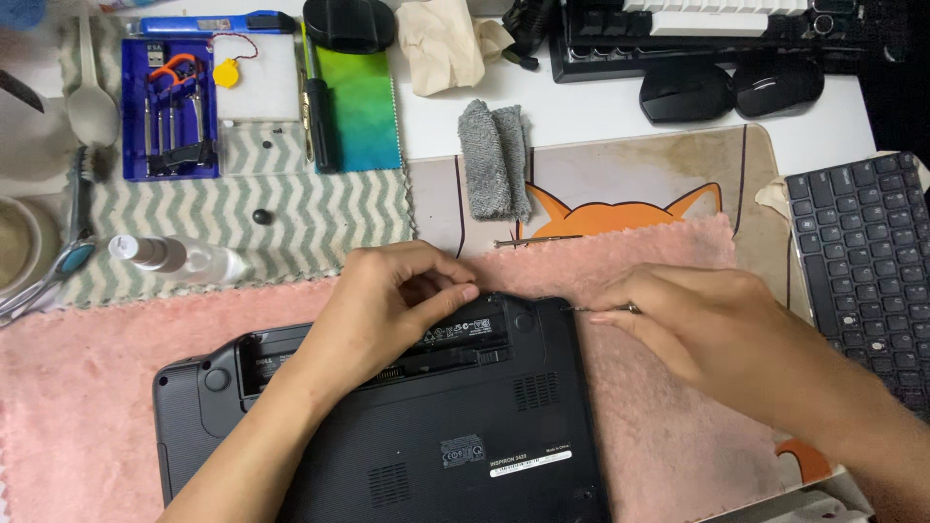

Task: The person unscrews the back panel of a laptop using a screwdriver, removes the panel, and then detaches the keyboard. They proceed to disconnect internal ribbon cables and remove a circuit board component from the laptop's interior.

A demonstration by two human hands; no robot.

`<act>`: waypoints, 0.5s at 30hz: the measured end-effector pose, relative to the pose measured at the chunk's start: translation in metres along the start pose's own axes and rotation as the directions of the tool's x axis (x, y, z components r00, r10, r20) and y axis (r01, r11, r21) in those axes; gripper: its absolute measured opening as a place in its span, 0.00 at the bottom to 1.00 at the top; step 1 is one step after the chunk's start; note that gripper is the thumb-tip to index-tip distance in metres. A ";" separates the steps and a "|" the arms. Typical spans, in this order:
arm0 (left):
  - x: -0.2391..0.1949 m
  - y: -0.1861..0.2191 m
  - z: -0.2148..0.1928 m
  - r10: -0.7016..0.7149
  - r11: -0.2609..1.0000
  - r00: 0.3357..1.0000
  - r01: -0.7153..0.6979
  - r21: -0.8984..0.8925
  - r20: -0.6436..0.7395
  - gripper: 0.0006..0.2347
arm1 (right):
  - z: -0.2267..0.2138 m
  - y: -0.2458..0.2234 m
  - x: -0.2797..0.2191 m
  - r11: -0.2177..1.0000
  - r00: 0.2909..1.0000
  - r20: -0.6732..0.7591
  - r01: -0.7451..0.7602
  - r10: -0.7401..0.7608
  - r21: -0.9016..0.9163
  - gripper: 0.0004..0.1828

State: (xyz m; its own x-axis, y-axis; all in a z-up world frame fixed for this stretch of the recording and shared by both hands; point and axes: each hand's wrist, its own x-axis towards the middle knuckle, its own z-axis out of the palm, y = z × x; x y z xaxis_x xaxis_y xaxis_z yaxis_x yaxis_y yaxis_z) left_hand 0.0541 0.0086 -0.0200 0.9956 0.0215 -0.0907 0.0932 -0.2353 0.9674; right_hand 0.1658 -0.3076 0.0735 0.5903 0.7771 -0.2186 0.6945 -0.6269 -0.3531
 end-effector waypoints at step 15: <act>0.000 -0.001 -0.002 0.168 0.981 0.985 -0.170 0.095 0.030 0.05 | 0.007 -0.011 0.012 0.872 0.967 -0.009 0.226 -0.255 -0.434 0.25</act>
State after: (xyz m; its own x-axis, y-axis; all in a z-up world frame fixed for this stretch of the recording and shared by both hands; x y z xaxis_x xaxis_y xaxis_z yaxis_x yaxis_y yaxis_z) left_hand 0.0545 0.0105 -0.0210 0.9967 -0.0473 0.0656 -0.0776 -0.3272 0.9418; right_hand 0.1623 -0.2908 0.0690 0.3968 0.9109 -0.1134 0.9178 -0.3953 0.0371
